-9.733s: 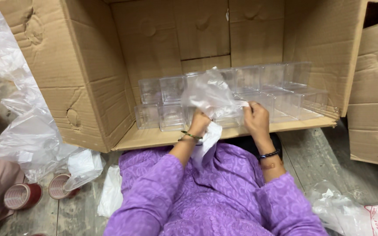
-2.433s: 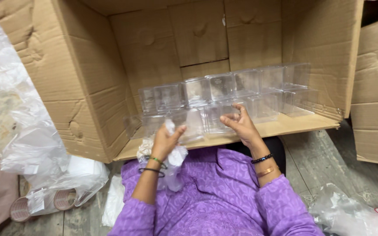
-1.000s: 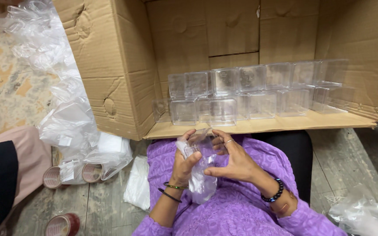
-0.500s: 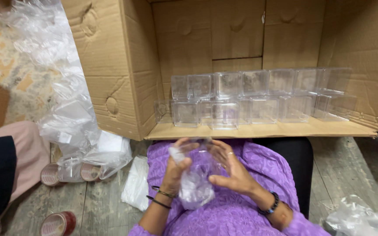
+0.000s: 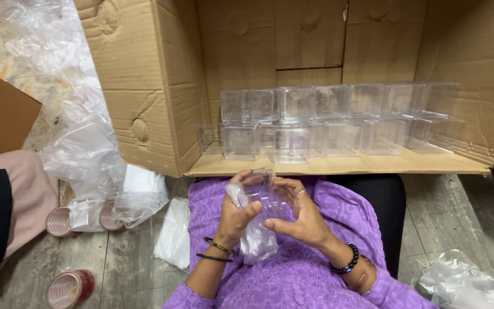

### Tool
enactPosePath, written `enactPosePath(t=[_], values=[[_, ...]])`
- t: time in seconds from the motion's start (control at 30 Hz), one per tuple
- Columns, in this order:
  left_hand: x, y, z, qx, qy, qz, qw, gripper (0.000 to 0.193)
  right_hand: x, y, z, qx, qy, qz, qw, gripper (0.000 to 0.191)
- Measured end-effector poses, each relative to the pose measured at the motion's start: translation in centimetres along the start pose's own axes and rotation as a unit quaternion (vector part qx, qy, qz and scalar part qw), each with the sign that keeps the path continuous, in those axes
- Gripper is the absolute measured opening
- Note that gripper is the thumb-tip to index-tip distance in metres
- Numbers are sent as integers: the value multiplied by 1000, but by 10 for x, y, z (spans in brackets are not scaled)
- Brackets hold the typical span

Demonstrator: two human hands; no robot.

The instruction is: The person sits on the floor in front of an open cardboard box filled with clear plastic boxes. They take each plastic box, wrap it in a white protective sheet, and place the wrapped box back into the cardboard box, repeating this for box after box.

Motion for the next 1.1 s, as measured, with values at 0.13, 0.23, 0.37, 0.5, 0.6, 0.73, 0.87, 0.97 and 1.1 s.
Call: enactPosePath(t=[0.13,0.23,0.37,0.5,0.6,0.73,0.87,0.97,1.1], values=[[-7,3,6,29,21,37,999,93,-3,2,3,-6,60,16,998,81],[-15,1,10,46,46,64,996,93,4,2,3,4,67,-6,998,79],[-22,-5,16,55,77,80,992,93,10,-1,8,8,59,-22,998,80],[-5,-1,12,51,36,-19,998,96,7,1,8,-15,24,-3,1000,85],[10,2,7,55,-61,-104,991,82,14,7,8,67,-145,4,987,95],[37,-8,17,56,-235,-259,935,63,29,10,-1,169,-296,-60,938,96],[49,-27,20,5,-243,-336,910,62,31,8,-4,164,-246,-95,951,97],[41,-28,38,67,-237,-292,924,65,34,-10,2,128,-263,-122,948,101],[46,-21,36,121,-101,-288,945,60,46,-29,-8,113,-299,-126,939,98]])
Point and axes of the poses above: each hand's wrist, its own y-axis towards the middle knuckle, its own z-axis out of the palm, x = y × z, the point moved 10 cm from there along y, towards the middle knuckle, and after that the axes turned 6 degrees about x, right-handed, at the moved point
